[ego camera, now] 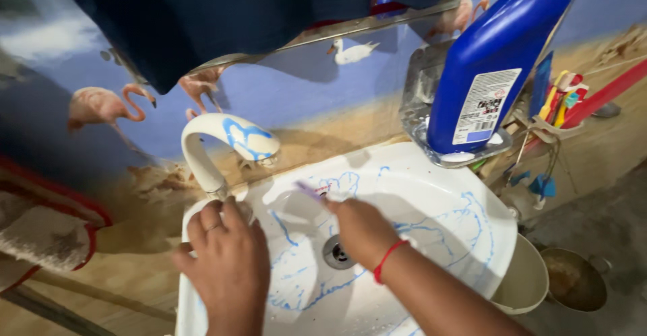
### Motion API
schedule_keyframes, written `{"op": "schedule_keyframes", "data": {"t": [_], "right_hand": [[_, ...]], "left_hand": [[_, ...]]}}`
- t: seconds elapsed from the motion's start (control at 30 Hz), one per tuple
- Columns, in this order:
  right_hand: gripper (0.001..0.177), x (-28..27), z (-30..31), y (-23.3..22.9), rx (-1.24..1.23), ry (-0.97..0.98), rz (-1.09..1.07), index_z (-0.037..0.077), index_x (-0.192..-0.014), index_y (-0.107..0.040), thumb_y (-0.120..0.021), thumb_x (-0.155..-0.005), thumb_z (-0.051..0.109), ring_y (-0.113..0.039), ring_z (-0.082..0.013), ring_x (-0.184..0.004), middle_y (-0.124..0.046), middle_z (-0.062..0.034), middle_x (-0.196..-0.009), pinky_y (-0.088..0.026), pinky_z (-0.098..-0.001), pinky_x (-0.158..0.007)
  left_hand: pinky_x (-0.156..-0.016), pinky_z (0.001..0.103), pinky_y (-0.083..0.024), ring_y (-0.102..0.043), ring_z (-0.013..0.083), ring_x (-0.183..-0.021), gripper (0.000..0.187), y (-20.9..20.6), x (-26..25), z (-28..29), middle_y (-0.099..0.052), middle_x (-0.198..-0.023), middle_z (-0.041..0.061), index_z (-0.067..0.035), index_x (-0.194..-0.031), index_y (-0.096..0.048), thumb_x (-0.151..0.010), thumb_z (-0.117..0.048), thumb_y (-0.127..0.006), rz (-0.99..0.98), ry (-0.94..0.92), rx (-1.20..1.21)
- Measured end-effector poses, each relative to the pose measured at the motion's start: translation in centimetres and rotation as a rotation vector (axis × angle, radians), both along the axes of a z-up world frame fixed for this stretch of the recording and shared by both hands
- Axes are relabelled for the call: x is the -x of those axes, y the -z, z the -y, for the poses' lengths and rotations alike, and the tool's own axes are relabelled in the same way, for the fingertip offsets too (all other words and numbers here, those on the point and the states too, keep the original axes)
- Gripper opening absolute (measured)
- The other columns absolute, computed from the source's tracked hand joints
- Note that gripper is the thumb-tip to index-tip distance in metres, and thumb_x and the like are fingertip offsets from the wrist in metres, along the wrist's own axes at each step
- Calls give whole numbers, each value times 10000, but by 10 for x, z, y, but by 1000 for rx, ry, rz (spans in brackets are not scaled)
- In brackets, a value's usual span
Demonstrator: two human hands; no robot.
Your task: The person pours a blue liquid cleaner into a sink and uses a toothbrush to scrub the faucet and the basin area.
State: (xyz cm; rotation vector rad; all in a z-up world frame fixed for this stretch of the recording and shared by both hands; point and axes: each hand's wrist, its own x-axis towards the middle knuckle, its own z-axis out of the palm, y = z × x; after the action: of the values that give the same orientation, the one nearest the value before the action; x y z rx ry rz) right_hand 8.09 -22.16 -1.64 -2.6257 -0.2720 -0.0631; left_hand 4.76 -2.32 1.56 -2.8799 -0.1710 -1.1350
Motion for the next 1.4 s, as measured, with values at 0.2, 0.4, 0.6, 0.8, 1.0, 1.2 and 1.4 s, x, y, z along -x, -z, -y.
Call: {"op": "schedule_keyframes", "data": {"t": [0.2,0.4,0.6,0.8,1.0,1.2,1.4], "right_hand": [[346,15,34,13,137,63,-68,110,-1224,-711,-517,-941,62,-685,-363,-1050,-728,-187,-1071,-525,-473,-939],[571,-1,40,0,-26,77,92,109,-1323,-668,-510,-805,-71,-666,-406,-1054,-701,-254,-1093,-513,-473,-944],[616,-11,20,6,-47,129,36,104,-1390,-588,-545,-797,-59,-662,-415,-1044,-685,-248,-1086,-523,-474,-930],[577,-5,-12,2,38,88,-22,121,-1398,-577,-524,-850,-54,-661,-415,-1035,-671,-228,-1081,-521,-495,-913],[467,-6,-3,3,-19,164,-16,115,-1387,-588,-508,-938,12,-680,-413,-1021,-684,-228,-1076,-541,-486,-896],[601,-1,-33,-1,85,-38,-11,132,-1405,-571,-543,-829,-37,-668,-408,-1023,-658,-235,-1072,-535,-484,-894],[623,-6,-15,-12,-22,66,-123,169,-1442,-554,-514,-863,-60,-688,-383,-1049,-687,-226,-1111,-547,-459,-920]], "left_hand": [[-896,500,-414,-581,254,-1185,378,5,4,-11,-663,-1210,18,-136,-1208,-708,-889,-339,-727,5,-35,15],[-909,512,-413,-578,241,-1157,422,2,5,-1,-675,-1225,25,-121,-1202,-714,-828,-315,-731,15,23,35],[-893,509,-401,-576,226,-1141,309,-3,6,-6,-692,-1124,-7,-149,-1122,-723,-843,-282,-721,-81,-24,108],[-897,509,-396,-587,222,-1107,278,-1,7,-2,-702,-1107,-7,-155,-1104,-724,-847,-258,-701,-72,15,103],[-846,500,-392,-588,241,-1117,268,-2,10,-11,-707,-1157,6,-142,-1129,-716,-875,-198,-655,-17,5,119],[-907,496,-406,-607,212,-1134,317,0,5,-8,-711,-1185,-2,-119,-1137,-713,-838,-105,-610,-50,21,73],[-931,428,-419,-626,218,-1128,345,7,5,-20,-728,-1210,28,-77,-1156,-717,-835,-64,-591,-19,102,89]]}}
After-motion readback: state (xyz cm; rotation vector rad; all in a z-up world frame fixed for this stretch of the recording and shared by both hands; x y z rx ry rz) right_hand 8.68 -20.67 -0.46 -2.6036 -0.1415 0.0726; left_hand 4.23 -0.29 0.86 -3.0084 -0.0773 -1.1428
